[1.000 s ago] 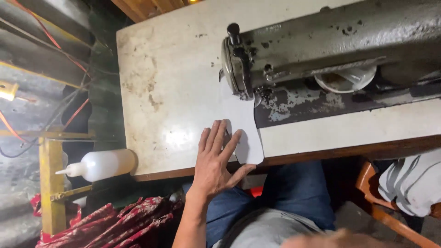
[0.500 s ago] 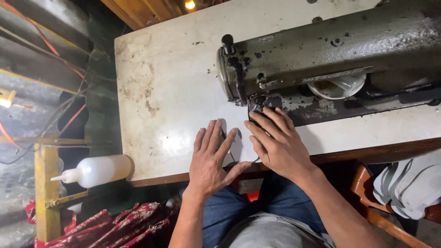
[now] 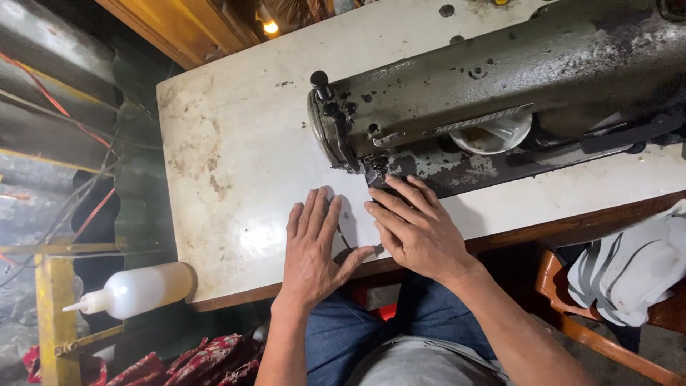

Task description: The person is aligning and preparing shoe insole components for sewing on an industrial sewing machine.

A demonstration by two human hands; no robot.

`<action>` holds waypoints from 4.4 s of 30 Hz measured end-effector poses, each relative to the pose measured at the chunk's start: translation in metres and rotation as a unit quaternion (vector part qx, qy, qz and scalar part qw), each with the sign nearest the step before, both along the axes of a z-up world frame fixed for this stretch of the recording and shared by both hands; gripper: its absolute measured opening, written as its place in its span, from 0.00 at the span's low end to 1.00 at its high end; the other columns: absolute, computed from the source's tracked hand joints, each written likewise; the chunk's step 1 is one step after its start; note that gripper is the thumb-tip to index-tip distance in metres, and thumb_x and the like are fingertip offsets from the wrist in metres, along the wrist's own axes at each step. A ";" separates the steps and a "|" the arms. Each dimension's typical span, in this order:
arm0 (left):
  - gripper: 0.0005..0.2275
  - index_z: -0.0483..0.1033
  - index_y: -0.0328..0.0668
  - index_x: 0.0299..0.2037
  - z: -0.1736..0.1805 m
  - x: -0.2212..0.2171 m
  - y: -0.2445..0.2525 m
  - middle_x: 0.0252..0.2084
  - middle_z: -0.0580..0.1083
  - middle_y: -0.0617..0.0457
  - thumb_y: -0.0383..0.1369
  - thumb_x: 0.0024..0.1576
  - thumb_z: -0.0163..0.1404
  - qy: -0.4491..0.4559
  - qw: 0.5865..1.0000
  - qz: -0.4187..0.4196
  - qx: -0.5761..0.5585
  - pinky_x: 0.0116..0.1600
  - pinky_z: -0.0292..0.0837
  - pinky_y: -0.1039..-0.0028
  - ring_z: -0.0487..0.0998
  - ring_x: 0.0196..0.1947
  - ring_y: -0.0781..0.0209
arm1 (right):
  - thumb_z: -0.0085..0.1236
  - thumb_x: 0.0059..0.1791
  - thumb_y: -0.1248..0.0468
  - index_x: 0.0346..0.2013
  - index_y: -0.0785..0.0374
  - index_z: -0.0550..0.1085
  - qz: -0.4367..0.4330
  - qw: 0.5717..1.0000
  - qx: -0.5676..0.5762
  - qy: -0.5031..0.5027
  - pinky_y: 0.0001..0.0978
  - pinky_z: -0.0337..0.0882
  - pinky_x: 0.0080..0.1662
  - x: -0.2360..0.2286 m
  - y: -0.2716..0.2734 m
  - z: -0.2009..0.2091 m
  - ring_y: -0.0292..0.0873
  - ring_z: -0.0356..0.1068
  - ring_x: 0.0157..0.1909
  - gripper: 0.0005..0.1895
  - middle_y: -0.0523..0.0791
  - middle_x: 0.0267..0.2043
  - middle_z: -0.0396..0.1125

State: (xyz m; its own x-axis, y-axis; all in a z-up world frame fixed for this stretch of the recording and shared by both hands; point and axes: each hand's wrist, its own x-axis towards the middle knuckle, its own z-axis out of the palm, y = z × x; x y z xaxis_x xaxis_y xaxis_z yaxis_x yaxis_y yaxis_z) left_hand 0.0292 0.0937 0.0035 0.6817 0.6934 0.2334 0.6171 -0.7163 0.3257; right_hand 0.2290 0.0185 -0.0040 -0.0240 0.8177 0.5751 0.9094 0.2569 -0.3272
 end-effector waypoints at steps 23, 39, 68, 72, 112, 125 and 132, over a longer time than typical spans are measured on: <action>0.43 0.65 0.49 0.71 -0.007 0.002 0.029 0.74 0.62 0.45 0.69 0.51 0.50 0.052 0.999 0.005 0.011 0.77 0.45 0.51 0.56 0.76 0.49 | 0.54 0.52 0.57 0.48 0.57 0.80 0.005 1.000 0.002 0.007 0.53 0.62 0.66 0.001 -0.002 0.001 0.53 0.67 0.66 0.13 0.47 0.56 0.73; 0.44 0.61 0.56 0.73 -0.006 0.006 0.051 0.76 0.59 0.53 0.72 0.50 0.44 0.115 0.993 0.020 -0.026 0.79 0.39 0.55 0.51 0.78 0.56 | 0.54 0.52 0.60 0.46 0.55 0.81 -0.001 1.000 0.027 -0.010 0.51 0.66 0.64 0.001 -0.001 -0.005 0.52 0.70 0.63 0.11 0.47 0.53 0.74; 0.41 0.51 0.70 0.76 -0.009 0.018 0.082 0.80 0.48 0.64 0.71 0.52 0.40 0.125 0.990 0.017 -0.067 0.80 0.36 0.53 0.43 0.79 0.61 | 0.47 0.55 0.51 0.62 0.53 0.74 -0.028 0.996 -0.090 -0.005 0.55 0.54 0.71 0.000 0.001 -0.005 0.55 0.57 0.74 0.22 0.50 0.64 0.67; 0.40 0.53 0.71 0.75 -0.007 0.021 0.083 0.80 0.47 0.64 0.71 0.53 0.38 0.141 0.988 0.018 -0.060 0.80 0.35 0.53 0.42 0.79 0.61 | 0.45 0.56 0.50 0.63 0.54 0.72 -0.032 0.992 -0.120 0.006 0.55 0.50 0.72 -0.002 0.004 -0.009 0.54 0.53 0.76 0.24 0.50 0.68 0.64; 0.26 0.72 0.57 0.67 -0.011 0.013 0.017 0.68 0.70 0.49 0.57 0.63 0.42 0.063 0.992 0.067 0.085 0.74 0.53 0.53 0.64 0.71 0.49 | 0.44 0.57 0.53 0.63 0.57 0.73 -0.107 0.990 -0.092 -0.027 0.54 0.51 0.72 -0.021 0.009 -0.006 0.51 0.56 0.74 0.23 0.48 0.67 0.65; 0.26 0.73 0.44 0.65 0.015 0.010 -0.023 0.66 0.70 0.42 0.46 0.59 0.54 0.082 0.991 0.049 0.093 0.68 0.57 0.47 0.64 0.70 0.41 | 0.44 0.58 0.53 0.61 0.58 0.75 -0.114 0.991 -0.062 -0.031 0.52 0.53 0.73 -0.025 0.009 -0.001 0.52 0.59 0.72 0.22 0.48 0.64 0.68; 0.27 0.58 0.33 0.71 0.025 0.008 -0.063 0.74 0.59 0.36 0.40 0.65 0.45 0.058 0.996 -0.028 -0.057 0.70 0.56 0.46 0.54 0.74 0.34 | 0.48 0.56 0.59 0.62 0.64 0.74 -0.091 0.994 -0.047 -0.044 0.51 0.55 0.72 -0.019 0.007 0.001 0.50 0.58 0.73 0.21 0.48 0.66 0.67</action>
State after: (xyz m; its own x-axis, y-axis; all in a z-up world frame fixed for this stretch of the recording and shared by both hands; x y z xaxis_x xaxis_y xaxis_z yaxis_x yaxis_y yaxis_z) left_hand 0.0374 0.0311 0.0290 0.7374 0.6715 0.0734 0.6156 -0.7128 0.3362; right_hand 0.2105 0.0258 -0.0034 0.0828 0.8630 0.4983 0.9641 0.0573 -0.2593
